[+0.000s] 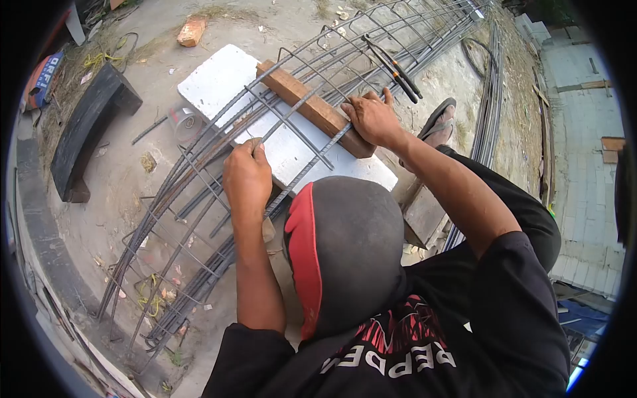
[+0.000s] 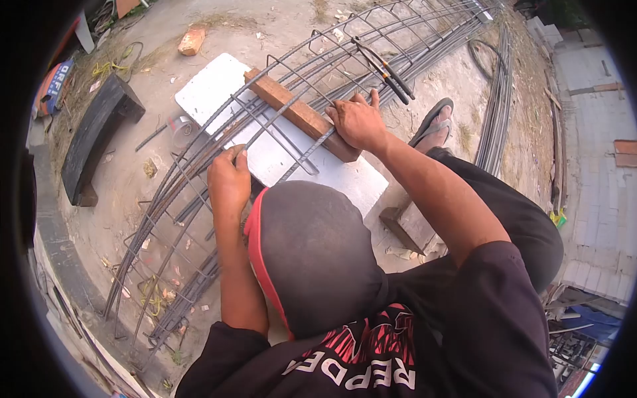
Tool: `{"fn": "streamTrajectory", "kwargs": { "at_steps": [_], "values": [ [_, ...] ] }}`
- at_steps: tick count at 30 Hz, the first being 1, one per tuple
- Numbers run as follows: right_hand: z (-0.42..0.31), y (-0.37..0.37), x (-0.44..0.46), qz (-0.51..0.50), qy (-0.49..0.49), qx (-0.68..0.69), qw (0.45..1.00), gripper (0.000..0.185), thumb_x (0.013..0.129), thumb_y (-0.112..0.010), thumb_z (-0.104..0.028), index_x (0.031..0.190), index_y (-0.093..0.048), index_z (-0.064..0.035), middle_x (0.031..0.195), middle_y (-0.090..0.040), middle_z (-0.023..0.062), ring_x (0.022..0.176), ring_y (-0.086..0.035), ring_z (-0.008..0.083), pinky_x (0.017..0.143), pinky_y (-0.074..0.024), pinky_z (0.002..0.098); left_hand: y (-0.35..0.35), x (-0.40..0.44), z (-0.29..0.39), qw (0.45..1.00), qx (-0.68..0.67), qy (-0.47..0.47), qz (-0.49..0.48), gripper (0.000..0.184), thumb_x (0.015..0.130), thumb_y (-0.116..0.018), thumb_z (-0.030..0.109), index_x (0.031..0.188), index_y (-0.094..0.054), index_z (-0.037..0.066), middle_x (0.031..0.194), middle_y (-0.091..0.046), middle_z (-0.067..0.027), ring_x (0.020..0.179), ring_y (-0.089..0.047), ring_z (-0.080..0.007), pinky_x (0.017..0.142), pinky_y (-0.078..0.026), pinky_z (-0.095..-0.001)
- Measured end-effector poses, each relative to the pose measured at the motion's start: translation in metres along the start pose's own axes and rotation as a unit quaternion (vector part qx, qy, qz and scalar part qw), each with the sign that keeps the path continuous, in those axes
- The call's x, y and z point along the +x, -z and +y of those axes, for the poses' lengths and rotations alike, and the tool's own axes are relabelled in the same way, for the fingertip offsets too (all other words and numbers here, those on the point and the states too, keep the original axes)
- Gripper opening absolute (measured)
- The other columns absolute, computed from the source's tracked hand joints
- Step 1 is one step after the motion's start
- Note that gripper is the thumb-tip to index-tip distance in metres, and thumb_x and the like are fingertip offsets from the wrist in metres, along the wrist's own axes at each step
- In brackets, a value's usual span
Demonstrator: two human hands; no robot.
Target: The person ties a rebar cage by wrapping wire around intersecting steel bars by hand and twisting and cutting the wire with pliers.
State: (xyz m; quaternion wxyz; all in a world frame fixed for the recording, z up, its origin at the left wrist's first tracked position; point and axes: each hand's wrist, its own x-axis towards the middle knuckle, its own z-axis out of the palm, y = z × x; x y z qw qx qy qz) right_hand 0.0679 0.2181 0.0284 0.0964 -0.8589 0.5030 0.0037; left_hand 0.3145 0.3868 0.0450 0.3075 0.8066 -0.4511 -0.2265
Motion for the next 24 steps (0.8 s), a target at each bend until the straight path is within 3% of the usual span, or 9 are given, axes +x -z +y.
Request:
{"fn": "streamTrajectory", "kwargs": {
  "at_steps": [3,5,6,7,11,14,19,20,24],
  "values": [
    [0.003,0.013,0.011,-0.063,0.021,-0.054,0.996,0.048,0.111,-0.04,-0.041,0.109,-0.073,-0.0061,0.103,-0.076,0.0173,0.12,-0.064,0.033,0.122,-0.0169,0.0672,0.002,0.004,-0.003,1.0,-0.015,-0.007,-0.022,0.032,0.1,-0.061,0.018,0.117,-0.074,-0.006,0.11,-0.072,-0.0302,0.104,-0.07,-0.0459,0.092,-0.053,-0.0494],
    [0.003,0.025,0.018,-0.136,0.069,-0.071,0.986,0.055,0.112,-0.039,-0.043,0.091,-0.071,-0.0041,0.087,-0.074,0.0204,0.097,-0.071,0.0387,0.12,-0.0223,0.071,0.0,0.006,-0.008,0.999,-0.016,-0.005,-0.033,0.034,0.1,-0.06,0.018,0.121,-0.073,-0.006,0.111,-0.072,-0.0322,0.105,-0.071,-0.0454,0.094,-0.053,-0.049],
    [0.007,0.018,0.019,-0.075,0.103,-0.058,0.99,0.059,0.111,-0.04,-0.045,0.084,-0.073,-0.0045,0.078,-0.073,0.0205,0.082,-0.072,0.0417,0.113,-0.037,0.0647,0.0,0.008,-0.013,0.999,-0.009,-0.011,-0.03,0.035,0.101,-0.06,0.018,0.121,-0.072,-0.007,0.111,-0.072,-0.032,0.104,-0.071,-0.0454,0.094,-0.053,-0.0485],
    [0.013,0.014,0.023,-0.079,0.09,-0.057,0.991,0.059,0.111,-0.04,-0.045,0.084,-0.073,-0.0045,0.078,-0.073,0.0205,0.082,-0.072,0.0417,0.113,-0.037,0.0647,-0.001,0.01,-0.016,0.999,-0.007,-0.019,-0.03,0.035,0.101,-0.06,0.019,0.121,-0.072,-0.008,0.11,-0.072,-0.0319,0.104,-0.071,-0.0453,0.094,-0.053,-0.0481],
    [0.014,0.022,0.026,-0.127,0.11,-0.035,0.985,0.061,0.11,-0.043,-0.05,0.085,-0.072,-0.0026,0.079,-0.072,0.0219,0.083,-0.072,0.0416,0.081,-0.0546,0.0537,0.0,0.016,-0.02,0.997,-0.021,0.017,-0.066,0.045,0.105,-0.059,0.031,0.115,-0.073,-0.01,0.103,-0.073,-0.0329,0.099,-0.072,-0.0441,0.089,-0.052,-0.0479],
    [0.013,0.029,0.035,-0.206,0.093,-0.049,0.973,0.067,0.108,-0.041,-0.058,0.096,-0.076,-0.0023,0.1,-0.076,0.0203,0.1,-0.072,0.0408,0.087,-0.0572,0.0491,0.005,0.011,-0.008,0.995,0.004,0.058,-0.079,0.05,0.106,-0.056,0.037,0.108,-0.074,-0.009,0.097,-0.074,-0.0307,0.094,-0.072,-0.041,0.086,-0.052,-0.0471],
    [0.015,0.04,0.037,-0.232,0.133,-0.04,0.963,0.066,0.108,-0.039,-0.058,0.096,-0.074,-0.0036,0.095,-0.076,0.0203,0.094,-0.073,0.0412,0.083,-0.0582,0.0492,0.002,0.011,-0.008,0.994,-0.035,0.087,-0.062,0.057,0.109,-0.052,0.044,0.097,-0.074,-0.007,0.082,-0.071,-0.0212,0.073,-0.062,-0.027,0.073,-0.049,-0.0419],
    [0.013,0.043,0.037,-0.236,0.119,-0.042,0.964,0.065,0.109,-0.039,-0.058,0.096,-0.073,-0.0037,0.093,-0.076,0.0196,0.092,-0.073,0.0413,0.081,-0.0584,0.0493,0.005,0.011,-0.004,0.993,-0.033,0.088,-0.072,0.056,0.11,-0.05,0.044,0.109,-0.076,-0.006,0.082,-0.071,-0.0135,0.066,-0.051,-0.0159,0.065,-0.043,-0.0356],
    [0.023,0.02,0.043,-0.208,0.124,-0.053,0.969,0.053,0.108,-0.044,-0.055,0.094,-0.068,-0.0092,0.069,-0.069,0.0134,0.067,-0.071,0.0331,0.06,-0.0545,0.0455,0.007,0.012,0.004,0.982,-0.112,0.116,-0.096,0.061,0.112,-0.046,0.05,0.129,-0.072,-0.002,0.078,-0.066,-0.0012,0.054,-0.033,-0.0034,0.052,-0.028,-0.0264]
  ]
}}
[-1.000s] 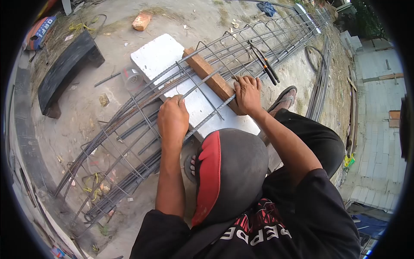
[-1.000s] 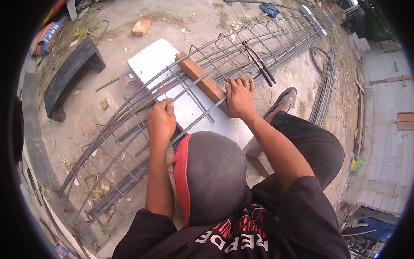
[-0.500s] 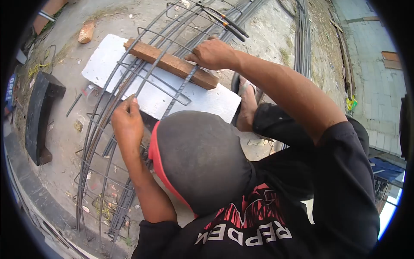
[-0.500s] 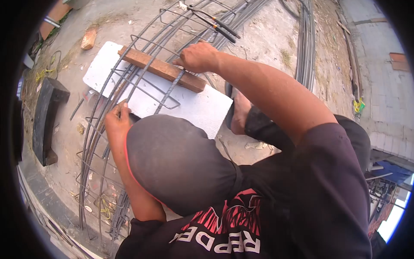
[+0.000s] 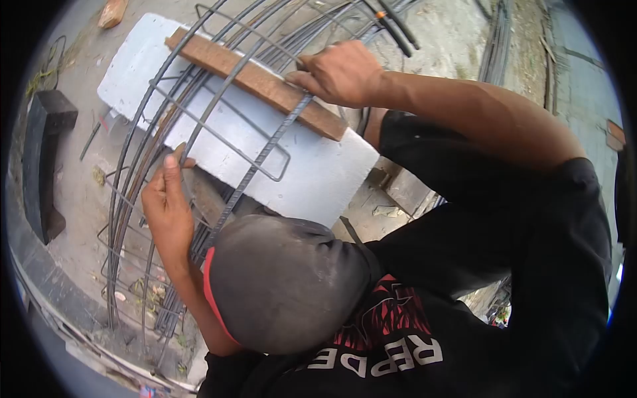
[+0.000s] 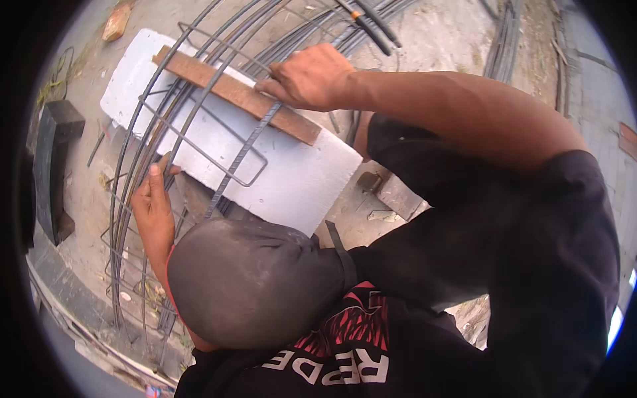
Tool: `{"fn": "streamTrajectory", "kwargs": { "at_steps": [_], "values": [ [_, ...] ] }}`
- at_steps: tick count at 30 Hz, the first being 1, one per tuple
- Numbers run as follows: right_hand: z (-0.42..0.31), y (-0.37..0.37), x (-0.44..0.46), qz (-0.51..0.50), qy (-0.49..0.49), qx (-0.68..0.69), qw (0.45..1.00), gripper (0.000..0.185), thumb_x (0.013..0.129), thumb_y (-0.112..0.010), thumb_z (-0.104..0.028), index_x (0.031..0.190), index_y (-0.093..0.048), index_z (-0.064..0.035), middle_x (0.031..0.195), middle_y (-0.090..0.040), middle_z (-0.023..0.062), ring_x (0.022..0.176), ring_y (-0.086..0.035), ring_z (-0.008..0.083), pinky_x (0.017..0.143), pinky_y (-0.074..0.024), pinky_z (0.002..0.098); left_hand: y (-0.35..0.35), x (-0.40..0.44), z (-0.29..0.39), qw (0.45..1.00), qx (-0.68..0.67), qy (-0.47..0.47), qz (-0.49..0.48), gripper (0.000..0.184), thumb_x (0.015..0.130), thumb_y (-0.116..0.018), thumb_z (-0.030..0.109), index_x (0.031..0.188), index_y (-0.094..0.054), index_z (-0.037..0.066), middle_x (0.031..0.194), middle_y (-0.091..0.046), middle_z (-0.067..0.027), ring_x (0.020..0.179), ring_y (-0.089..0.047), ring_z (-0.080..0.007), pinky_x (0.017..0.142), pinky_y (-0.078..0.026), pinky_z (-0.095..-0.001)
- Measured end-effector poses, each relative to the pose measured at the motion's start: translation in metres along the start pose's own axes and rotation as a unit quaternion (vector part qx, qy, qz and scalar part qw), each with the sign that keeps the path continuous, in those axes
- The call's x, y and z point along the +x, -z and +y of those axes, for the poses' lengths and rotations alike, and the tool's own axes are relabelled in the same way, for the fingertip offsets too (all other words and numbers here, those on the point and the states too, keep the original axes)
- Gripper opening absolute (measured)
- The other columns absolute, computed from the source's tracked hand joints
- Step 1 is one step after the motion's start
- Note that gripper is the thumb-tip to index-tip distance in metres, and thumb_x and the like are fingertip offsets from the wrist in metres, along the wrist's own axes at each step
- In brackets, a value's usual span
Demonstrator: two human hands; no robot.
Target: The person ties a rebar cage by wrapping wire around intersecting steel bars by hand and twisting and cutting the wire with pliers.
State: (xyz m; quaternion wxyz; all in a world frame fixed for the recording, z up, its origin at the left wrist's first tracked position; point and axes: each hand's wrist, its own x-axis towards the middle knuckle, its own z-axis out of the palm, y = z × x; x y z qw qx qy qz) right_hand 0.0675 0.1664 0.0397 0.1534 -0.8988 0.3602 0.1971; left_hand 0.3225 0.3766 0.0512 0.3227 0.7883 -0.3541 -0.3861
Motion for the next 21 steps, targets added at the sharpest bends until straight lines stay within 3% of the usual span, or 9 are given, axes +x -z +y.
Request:
{"fn": "streamTrajectory", "kwargs": {
  "at_steps": [1,4,9,11,12,15,19,20,21],
  "values": [
    [0.003,-0.002,0.001,0.006,0.021,0.002,1.0,0.052,0.108,-0.046,-0.054,0.094,-0.067,-0.009,0.071,-0.07,0.0131,0.067,-0.071,0.0322,0.059,-0.0543,0.0449,0.002,0.001,0.0,1.0,-0.002,-0.005,-0.004,0.061,0.113,-0.043,0.05,0.132,-0.07,-0.002,0.076,-0.067,-0.0016,0.052,-0.034,-0.0014,0.049,-0.028,-0.022],
    [0.017,-0.012,0.005,0.036,0.086,0.025,0.995,0.053,0.107,-0.047,-0.055,0.092,-0.068,-0.009,0.071,-0.071,0.0129,0.066,-0.072,0.0314,0.061,-0.0559,0.0451,0.008,-0.003,0.019,0.994,-0.012,0.111,0.001,0.061,0.114,-0.04,0.049,0.136,-0.067,-0.002,0.082,-0.069,-0.0021,0.052,-0.037,-0.0017,0.046,-0.029,-0.0222],
    [0.029,-0.03,0.006,0.117,0.132,0.076,0.981,0.052,0.106,-0.05,-0.055,0.092,-0.068,-0.0086,0.071,-0.071,0.0131,0.069,-0.073,0.0319,0.066,-0.0579,0.0444,0.012,-0.011,0.1,0.976,0.019,0.093,0.195,0.06,0.114,-0.038,0.047,0.128,-0.07,-0.002,0.092,-0.07,-0.0034,0.054,-0.039,-0.0022,0.045,-0.028,-0.0203],
    [0.029,-0.03,0.003,0.151,0.146,0.099,0.973,0.048,0.105,-0.053,-0.051,0.093,-0.068,-0.008,0.074,-0.072,0.0131,0.076,-0.074,0.0324,0.075,-0.0571,0.0427,0.02,-0.029,0.115,0.974,0.041,0.12,0.186,0.06,0.114,-0.039,0.047,0.12,-0.072,-0.002,0.093,-0.071,-0.0036,0.058,-0.041,-0.0031,0.049,-0.034,-0.0207],
    [0.027,-0.02,0.0,0.123,0.137,0.094,0.978,0.045,0.105,-0.053,-0.049,0.094,-0.068,-0.0079,0.081,-0.074,0.0134,0.087,-0.074,0.0307,0.085,-0.0539,0.0418,0.022,-0.035,0.114,0.979,0.026,0.156,0.131,0.06,0.114,-0.04,0.047,0.118,-0.073,-0.002,0.094,-0.071,-0.0041,0.063,-0.045,-0.0039,0.053,-0.037,-0.0216],
    [0.025,-0.014,-0.003,0.138,0.138,0.096,0.976,0.044,0.106,-0.052,-0.048,0.095,-0.068,-0.008,0.087,-0.074,0.0133,0.092,-0.072,0.0301,0.091,-0.051,0.041,0.019,-0.043,0.102,0.977,-0.012,0.213,-0.008,0.059,0.113,-0.043,0.047,0.114,-0.075,-0.002,0.094,-0.072,-0.0054,0.08,-0.058,-0.0093,0.067,-0.047,-0.0258],
    [0.02,-0.012,-0.004,0.136,0.128,0.086,0.979,0.043,0.106,-0.052,-0.045,0.099,-0.068,-0.0062,0.088,-0.073,0.0119,0.091,-0.071,0.0304,0.095,-0.0497,0.0417,0.005,-0.023,0.054,0.993,-0.02,0.12,-0.009,0.055,0.114,-0.043,0.042,0.11,-0.075,-0.003,0.089,-0.072,-0.0084,0.084,-0.063,-0.0138,0.073,-0.049,-0.0292],
    [0.017,-0.009,-0.006,0.089,0.101,0.076,0.988,0.044,0.105,-0.055,-0.045,0.109,-0.066,-0.0031,0.104,-0.071,0.0138,0.103,-0.067,0.031,0.1,-0.0481,0.044,0.002,-0.013,0.043,0.998,0.008,0.063,-0.002,0.054,0.114,-0.042,0.041,0.109,-0.074,-0.003,0.089,-0.072,-0.0101,0.084,-0.064,-0.0154,0.075,-0.05,-0.0308],
    [0.015,-0.01,-0.007,0.1,0.093,0.058,0.989,0.044,0.105,-0.055,-0.045,0.109,-0.066,-0.0031,0.104,-0.071,0.0138,0.103,-0.067,0.031,0.1,-0.0481,0.044,-0.001,-0.007,0.032,0.999,0.031,0.007,0.007,0.054,0.114,-0.042,0.039,0.109,-0.074,-0.004,0.088,-0.072,-0.0119,0.085,-0.065,-0.017,0.078,-0.051,-0.0323]
  ]
}}
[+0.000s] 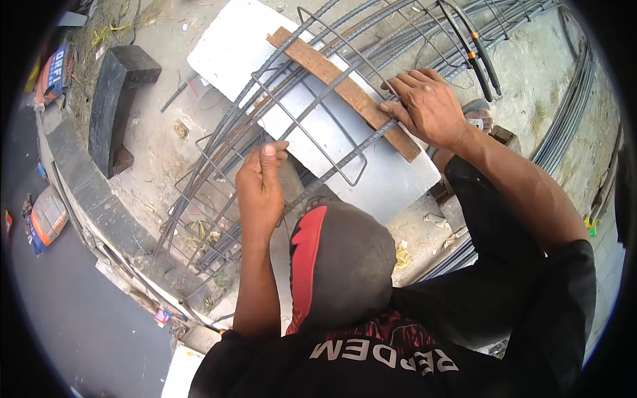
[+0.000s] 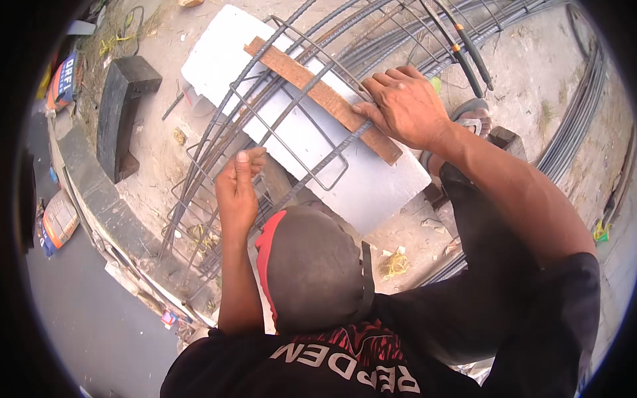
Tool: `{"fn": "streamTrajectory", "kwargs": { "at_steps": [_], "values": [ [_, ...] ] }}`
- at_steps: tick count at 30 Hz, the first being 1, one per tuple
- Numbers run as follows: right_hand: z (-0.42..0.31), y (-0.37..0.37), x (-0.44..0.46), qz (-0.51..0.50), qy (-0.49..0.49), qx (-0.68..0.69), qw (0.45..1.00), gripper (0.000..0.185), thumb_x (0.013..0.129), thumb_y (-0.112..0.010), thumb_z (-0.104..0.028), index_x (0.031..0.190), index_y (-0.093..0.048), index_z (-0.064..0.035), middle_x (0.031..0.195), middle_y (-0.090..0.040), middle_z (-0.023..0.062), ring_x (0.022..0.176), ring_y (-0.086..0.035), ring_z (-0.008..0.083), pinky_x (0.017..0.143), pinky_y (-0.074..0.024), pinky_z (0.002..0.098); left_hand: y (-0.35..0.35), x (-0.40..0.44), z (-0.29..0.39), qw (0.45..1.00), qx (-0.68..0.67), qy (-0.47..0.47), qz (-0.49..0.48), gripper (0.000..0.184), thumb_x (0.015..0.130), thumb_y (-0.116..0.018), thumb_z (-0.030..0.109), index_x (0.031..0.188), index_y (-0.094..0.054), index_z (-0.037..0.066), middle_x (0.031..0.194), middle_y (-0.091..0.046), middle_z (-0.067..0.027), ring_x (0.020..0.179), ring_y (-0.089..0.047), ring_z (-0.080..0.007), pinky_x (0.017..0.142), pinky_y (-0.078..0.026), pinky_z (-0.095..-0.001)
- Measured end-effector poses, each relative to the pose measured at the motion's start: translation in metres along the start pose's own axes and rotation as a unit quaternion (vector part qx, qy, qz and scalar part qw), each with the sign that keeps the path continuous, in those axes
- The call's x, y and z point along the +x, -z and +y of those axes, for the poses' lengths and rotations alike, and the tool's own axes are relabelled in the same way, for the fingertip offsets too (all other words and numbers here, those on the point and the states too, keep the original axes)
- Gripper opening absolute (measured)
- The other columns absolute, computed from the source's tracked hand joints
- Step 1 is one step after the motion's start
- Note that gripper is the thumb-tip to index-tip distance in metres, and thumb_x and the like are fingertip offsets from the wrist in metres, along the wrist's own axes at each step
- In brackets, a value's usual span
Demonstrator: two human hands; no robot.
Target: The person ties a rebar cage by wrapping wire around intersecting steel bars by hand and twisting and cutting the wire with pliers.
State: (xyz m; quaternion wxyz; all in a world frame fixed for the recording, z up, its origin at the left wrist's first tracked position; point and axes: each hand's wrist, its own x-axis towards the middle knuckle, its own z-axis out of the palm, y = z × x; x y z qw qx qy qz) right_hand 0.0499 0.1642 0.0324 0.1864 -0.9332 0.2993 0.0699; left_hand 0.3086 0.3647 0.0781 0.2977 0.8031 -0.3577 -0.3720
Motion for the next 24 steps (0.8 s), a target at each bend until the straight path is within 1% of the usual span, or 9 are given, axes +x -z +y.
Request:
{"fn": "streamTrajectory", "kwargs": {
  "at_steps": [1,3,5,10,13,17,20,22,24],
  "values": [
    [-0.002,-0.002,-0.002,0.093,0.021,0.014,0.995,0.044,0.104,-0.057,-0.044,0.115,-0.065,-0.0026,0.112,-0.068,0.0144,0.109,-0.063,0.0321,0.103,-0.0471,0.0454,0.0,0.005,-0.009,0.999,0.021,-0.029,0.002,0.054,0.114,-0.042,0.04,0.112,-0.075,-0.003,0.084,-0.067,-0.0045,0.079,-0.055,-0.0115,0.071,-0.046,-0.029],
    [-0.017,0.008,-0.01,0.209,0.012,0.035,0.977,0.043,0.1,-0.066,-0.036,0.127,-0.06,-0.0028,0.129,-0.058,0.0163,0.121,-0.054,0.036,0.106,-0.0443,0.0487,0.005,0.008,-0.019,0.998,-0.007,-0.052,0.018,0.054,0.114,-0.042,0.04,0.111,-0.075,-0.002,0.081,-0.064,-0.0027,0.075,-0.053,-0.0105,0.068,-0.044,-0.0279],
    [-0.048,0.021,-0.028,0.205,-0.025,0.043,0.978,0.041,0.099,-0.067,-0.033,0.126,-0.06,-0.0032,0.127,-0.059,0.0169,0.118,-0.055,0.0365,0.104,-0.045,0.0481,0.021,0.005,-0.02,0.997,-0.049,-0.053,0.038,0.054,0.114,-0.043,0.041,0.108,-0.075,-0.002,0.077,-0.058,0.0016,0.067,-0.046,-0.0072,0.06,-0.037,-0.0249],
    [-0.136,0.036,-0.067,0.102,-0.134,0.199,0.965,0.036,0.098,-0.07,-0.026,0.121,-0.062,-0.0008,0.105,-0.066,0.0174,0.101,-0.065,0.0364,0.089,-0.0525,0.0448,0.084,0.012,-0.022,0.98,-0.197,-0.006,-0.002,0.055,0.114,-0.043,0.045,0.113,-0.073,-0.001,0.081,-0.063,0.001,0.069,-0.051,-0.0052,0.06,-0.041,-0.0215],
    [-0.165,0.032,-0.059,0.141,-0.166,0.248,0.944,0.032,0.098,-0.071,-0.023,0.118,-0.065,-0.0001,0.102,-0.068,0.0167,0.094,-0.069,0.0331,0.083,-0.0552,0.0422,0.122,0.012,-0.027,0.957,-0.289,0.007,0.015,0.051,0.113,-0.045,0.043,0.112,-0.073,0.0,0.079,-0.063,-0.0004,0.065,-0.051,-0.0045,0.059,-0.041,-0.0213],
    [-0.19,0.016,-0.046,0.201,-0.184,0.304,0.913,0.021,0.098,-0.07,-0.016,0.109,-0.07,0.0015,0.096,-0.071,0.0157,0.081,-0.072,0.031,0.073,-0.0573,0.0388,0.164,-0.016,-0.066,0.989,-0.089,0.092,0.071,0.043,0.112,-0.05,0.036,0.109,-0.075,0.001,0.072,-0.064,-0.0007,0.059,-0.052,-0.006,0.056,-0.041,-0.0235],
    [-0.208,0.006,-0.032,0.201,-0.126,0.298,0.925,0.019,0.098,-0.07,-0.015,0.108,-0.071,0.0008,0.097,-0.073,0.0164,0.08,-0.073,0.0311,0.072,-0.0573,0.0389,0.145,-0.032,-0.134,0.989,0.094,0.04,0.106,0.043,0.111,-0.051,0.036,0.106,-0.075,0.001,0.072,-0.062,-0.0016,0.059,-0.05,-0.0074,0.057,-0.043,-0.0272],
    [-0.223,0.004,-0.018,0.147,-0.09,0.307,0.936,0.018,0.099,-0.067,-0.016,0.108,-0.073,-0.0015,0.096,-0.072,0.0166,0.077,-0.073,0.0269,0.071,-0.0567,0.0382,0.13,-0.039,-0.116,0.993,0.025,0.063,0.098,0.043,0.111,-0.053,0.036,0.106,-0.075,0.0,0.073,-0.064,-0.0037,0.06,-0.053,-0.0098,0.059,-0.045,-0.0299],
    [-0.24,-0.006,0.001,0.03,-0.129,0.5,0.856,0.025,0.103,-0.06,-0.017,0.116,-0.071,0.0016,0.101,-0.073,0.0167,0.086,-0.074,0.0246,0.079,-0.0581,0.0373,0.13,-0.036,-0.105,0.992,-0.048,0.08,0.082,0.043,0.11,-0.054,0.037,0.106,-0.075,-0.001,0.075,-0.066,-0.0057,0.062,-0.056,-0.0122,0.061,-0.048,-0.0326]
  ]
}}
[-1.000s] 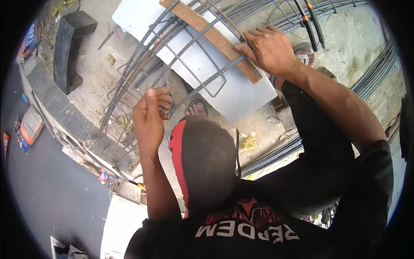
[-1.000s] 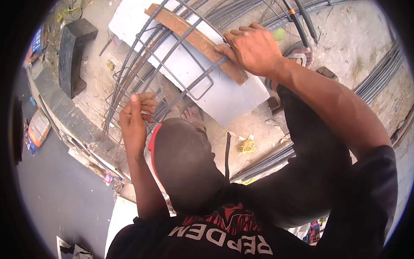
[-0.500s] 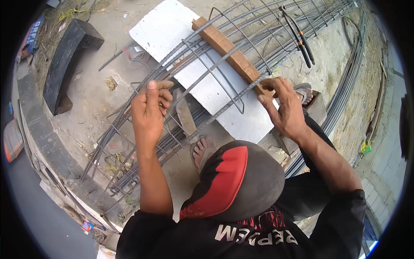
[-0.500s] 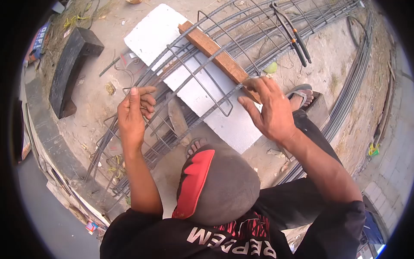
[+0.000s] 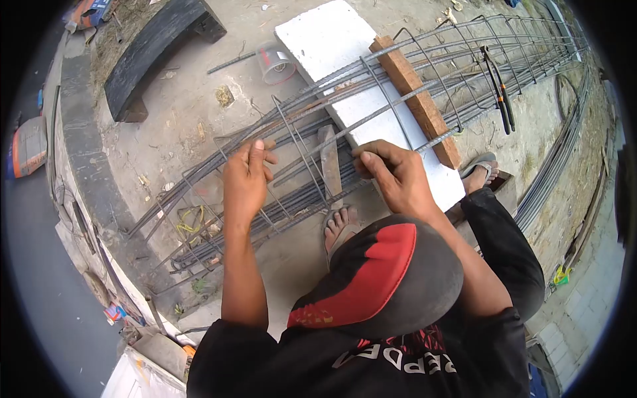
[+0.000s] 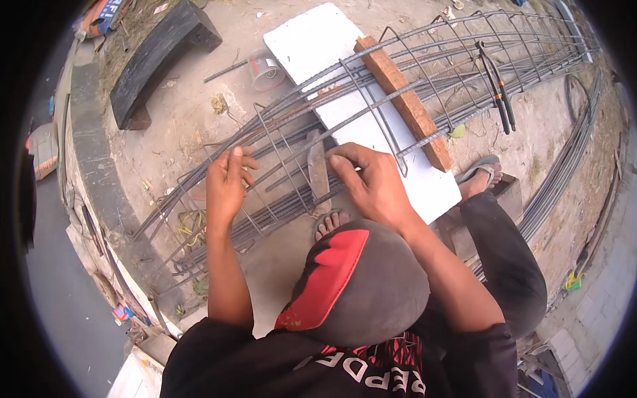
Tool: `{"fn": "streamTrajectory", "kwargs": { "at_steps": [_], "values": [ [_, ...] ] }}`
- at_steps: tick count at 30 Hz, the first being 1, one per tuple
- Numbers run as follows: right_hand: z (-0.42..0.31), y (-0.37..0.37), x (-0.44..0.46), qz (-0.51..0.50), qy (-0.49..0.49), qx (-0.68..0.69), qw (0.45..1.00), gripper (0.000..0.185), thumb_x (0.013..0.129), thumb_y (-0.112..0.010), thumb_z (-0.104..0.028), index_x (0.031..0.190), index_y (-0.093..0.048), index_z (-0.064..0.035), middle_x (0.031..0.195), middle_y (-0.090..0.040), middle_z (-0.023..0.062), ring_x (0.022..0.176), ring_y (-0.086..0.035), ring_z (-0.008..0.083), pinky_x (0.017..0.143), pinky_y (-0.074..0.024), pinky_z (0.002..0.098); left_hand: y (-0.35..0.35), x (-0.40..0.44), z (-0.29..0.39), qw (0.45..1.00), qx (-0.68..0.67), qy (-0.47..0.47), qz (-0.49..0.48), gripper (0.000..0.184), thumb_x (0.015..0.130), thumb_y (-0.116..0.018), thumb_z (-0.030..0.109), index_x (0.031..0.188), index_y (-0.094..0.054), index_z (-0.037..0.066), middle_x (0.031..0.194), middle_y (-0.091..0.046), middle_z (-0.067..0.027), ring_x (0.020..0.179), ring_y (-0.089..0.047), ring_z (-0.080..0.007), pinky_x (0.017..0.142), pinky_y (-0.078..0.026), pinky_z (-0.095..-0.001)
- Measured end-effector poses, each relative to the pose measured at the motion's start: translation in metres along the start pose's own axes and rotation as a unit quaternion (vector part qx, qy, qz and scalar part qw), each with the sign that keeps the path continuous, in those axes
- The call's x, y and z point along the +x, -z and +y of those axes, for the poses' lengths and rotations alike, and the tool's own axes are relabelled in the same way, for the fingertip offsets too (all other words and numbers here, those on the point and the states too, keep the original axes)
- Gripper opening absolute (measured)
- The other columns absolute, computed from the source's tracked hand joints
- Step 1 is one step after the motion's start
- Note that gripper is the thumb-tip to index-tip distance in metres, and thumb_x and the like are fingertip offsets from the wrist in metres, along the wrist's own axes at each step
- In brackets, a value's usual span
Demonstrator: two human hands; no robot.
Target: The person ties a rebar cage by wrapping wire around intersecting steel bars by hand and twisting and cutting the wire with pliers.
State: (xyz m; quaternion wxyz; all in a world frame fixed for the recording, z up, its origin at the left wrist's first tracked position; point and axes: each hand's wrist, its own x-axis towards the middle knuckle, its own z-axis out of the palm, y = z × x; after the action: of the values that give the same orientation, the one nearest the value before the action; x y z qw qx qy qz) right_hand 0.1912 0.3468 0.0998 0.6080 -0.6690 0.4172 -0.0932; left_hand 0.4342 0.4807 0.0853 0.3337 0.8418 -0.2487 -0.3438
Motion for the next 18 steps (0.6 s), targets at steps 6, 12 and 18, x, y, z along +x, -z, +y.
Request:
{"fn": "streamTrajectory", "kwargs": {
  "at_steps": [6,12,18],
  "values": [
    [0.022,-0.05,0.026,0.034,-0.235,0.367,0.9,0.035,0.107,-0.046,-0.007,0.134,-0.056,0.012,0.126,-0.066,0.0198,0.117,-0.067,0.0288,0.105,-0.0554,0.0386,0.034,0.069,0.011,0.993,0.063,-0.064,0.074,0.04,0.105,-0.06,0.032,0.109,-0.075,-0.004,0.091,-0.075,-0.0148,0.079,-0.07,-0.0204,0.076,-0.054,-0.0373],
    [0.033,-0.078,0.055,0.024,-0.242,0.482,0.842,0.053,0.106,-0.042,-0.006,0.156,-0.031,0.0095,0.155,-0.044,0.0238,0.144,-0.044,0.0365,0.121,-0.0379,0.0517,0.049,0.162,-0.016,0.949,0.141,-0.063,-0.273,0.046,0.1,-0.066,0.038,0.116,-0.076,-0.004,0.113,-0.078,-0.0198,0.107,-0.073,-0.0321,0.099,-0.051,-0.0421],
    [0.056,-0.105,0.088,0.03,-0.166,0.581,0.796,0.062,0.111,-0.046,-0.02,0.164,-0.021,0.0003,0.164,-0.037,0.0198,0.149,-0.039,0.0321,0.12,-0.0365,0.056,0.026,0.17,-0.003,0.924,0.139,0.078,-0.347,0.047,0.102,-0.065,0.05,0.088,-0.069,0.006,0.053,-0.038,0.0092,0.044,-0.029,-0.0034,0.043,-0.019,-0.0289]
  ]
}}
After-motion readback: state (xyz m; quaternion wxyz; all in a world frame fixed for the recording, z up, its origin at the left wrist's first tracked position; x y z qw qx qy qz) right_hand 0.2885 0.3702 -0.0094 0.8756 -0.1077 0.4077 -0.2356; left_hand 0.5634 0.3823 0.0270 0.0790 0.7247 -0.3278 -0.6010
